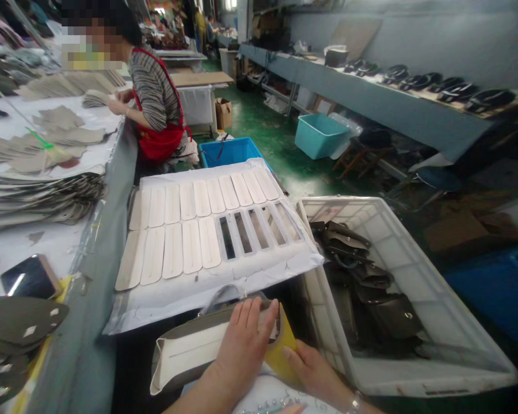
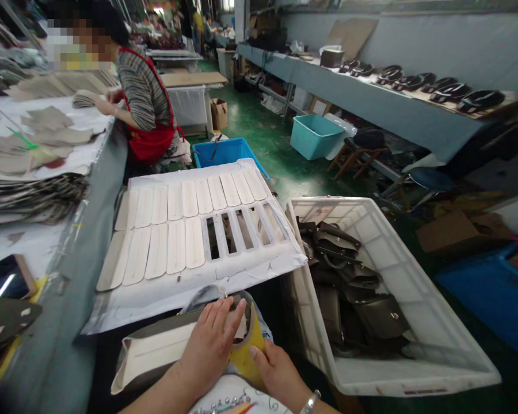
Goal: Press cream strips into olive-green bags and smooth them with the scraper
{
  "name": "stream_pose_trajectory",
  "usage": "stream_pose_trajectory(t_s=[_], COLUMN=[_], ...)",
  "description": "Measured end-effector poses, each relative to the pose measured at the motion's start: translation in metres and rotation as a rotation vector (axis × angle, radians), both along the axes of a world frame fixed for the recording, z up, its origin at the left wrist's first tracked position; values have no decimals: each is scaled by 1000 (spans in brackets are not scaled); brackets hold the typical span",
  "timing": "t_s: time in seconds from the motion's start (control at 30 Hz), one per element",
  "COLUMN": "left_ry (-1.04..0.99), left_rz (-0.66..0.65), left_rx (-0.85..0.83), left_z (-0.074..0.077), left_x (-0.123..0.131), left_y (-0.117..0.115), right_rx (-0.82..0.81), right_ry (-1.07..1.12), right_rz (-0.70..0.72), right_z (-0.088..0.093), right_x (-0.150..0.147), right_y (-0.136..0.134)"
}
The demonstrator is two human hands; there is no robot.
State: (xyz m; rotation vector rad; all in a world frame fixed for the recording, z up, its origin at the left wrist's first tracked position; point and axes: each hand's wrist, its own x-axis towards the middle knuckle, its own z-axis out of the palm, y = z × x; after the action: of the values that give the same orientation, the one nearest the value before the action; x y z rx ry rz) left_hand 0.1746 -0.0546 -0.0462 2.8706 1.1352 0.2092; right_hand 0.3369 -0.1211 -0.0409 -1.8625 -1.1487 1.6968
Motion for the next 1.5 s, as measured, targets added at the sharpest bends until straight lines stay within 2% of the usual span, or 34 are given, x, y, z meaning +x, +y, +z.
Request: stream_pose_trajectory(t_s=[0.17,0.33,0.43,0.5,0.57,0.6,0.67,0.73,0.83,0.93,1.03,1.13,1.23,1.3,1.4,1.43,1.5], left_ry=[-16,-32,-31,-44,-82,-109,-166,-196,-173,-134,-126,-122,-104,-126,-268,-350,-567], left_rz=[10,8,26,26,23,19,11,10,46,69,57,55,92,103,95,135,336], left_rx=[0,-28,-91,-138,-173,-185,-197,-191,-168,-160,-171,-179,-187,-195,-139,-97,-21], left_z=[0,0,3,5,7,8,8,9,10,11,11,14,19,24,30,31,29], left_x=[1,3,3,2,1,0,-1,-1,1,1,0,3,7,0,-43,-65,-110], left_y=[-2,-2,0,0,0,-1,-2,-3,-6,-7,-6,-6,-11,-16,-24,-28,-34], right_rx=[35,109,164,106,3,-5,124,303,408,502,597,691,675,580,498,488,477], right_ry=[-114,-152,-92,37,182,250,413,595,732,703,564,309,108,109,136,105,28], right_rz=[57,-29,-105,-169,-309,-428,-693,-883,-998,-1052,-1011,-921,-784,-600,-292,-198,50], right_z=[-9,-24,-19,-8,7,15,30,39,38,23,6,-2,5,19,43,52,67], right_x=[0,-10,-14,-12,-7,-4,0,-3,-16,-33,-46,-53,-55,-52,-43,-40,-37], right_y=[0,3,5,3,-2,-4,-5,0,18,37,45,46,45,47,55,60,74])
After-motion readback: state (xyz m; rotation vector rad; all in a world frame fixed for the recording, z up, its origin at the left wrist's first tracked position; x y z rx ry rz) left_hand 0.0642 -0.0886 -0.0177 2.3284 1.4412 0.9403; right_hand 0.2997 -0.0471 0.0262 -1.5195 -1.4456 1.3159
